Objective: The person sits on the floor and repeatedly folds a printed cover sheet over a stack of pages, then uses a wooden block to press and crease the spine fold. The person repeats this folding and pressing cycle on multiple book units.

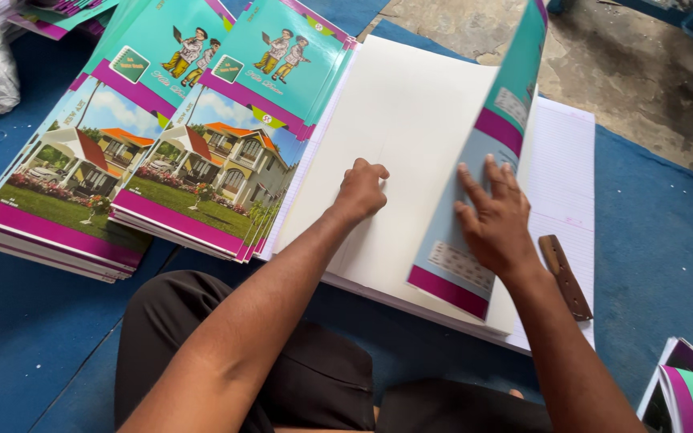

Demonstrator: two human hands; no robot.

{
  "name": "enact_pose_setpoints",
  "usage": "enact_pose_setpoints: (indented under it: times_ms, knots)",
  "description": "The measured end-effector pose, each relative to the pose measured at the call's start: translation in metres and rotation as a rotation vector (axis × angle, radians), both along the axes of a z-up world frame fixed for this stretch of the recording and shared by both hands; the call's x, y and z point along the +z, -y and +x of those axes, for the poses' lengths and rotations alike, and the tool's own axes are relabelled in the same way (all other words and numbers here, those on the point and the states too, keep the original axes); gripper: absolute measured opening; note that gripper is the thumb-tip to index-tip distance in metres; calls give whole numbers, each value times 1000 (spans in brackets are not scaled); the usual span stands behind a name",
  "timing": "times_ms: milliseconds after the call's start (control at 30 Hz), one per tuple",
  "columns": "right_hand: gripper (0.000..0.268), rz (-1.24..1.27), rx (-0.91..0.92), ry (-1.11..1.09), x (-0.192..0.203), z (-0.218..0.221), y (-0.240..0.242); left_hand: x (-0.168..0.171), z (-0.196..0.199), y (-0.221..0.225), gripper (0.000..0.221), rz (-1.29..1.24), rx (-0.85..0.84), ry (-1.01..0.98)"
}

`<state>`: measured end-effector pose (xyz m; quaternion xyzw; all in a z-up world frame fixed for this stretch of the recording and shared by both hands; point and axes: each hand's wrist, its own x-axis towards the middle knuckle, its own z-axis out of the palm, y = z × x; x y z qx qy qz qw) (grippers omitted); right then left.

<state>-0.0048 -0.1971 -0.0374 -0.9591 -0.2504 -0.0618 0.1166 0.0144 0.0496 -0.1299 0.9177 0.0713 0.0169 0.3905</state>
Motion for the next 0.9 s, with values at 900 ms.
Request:
enact_pose_setpoints:
  times_ms: [900]
  knots:
    - [81, 245, -75, 74, -6, 60, -26, -12, 31, -23, 22, -890, 119, -220]
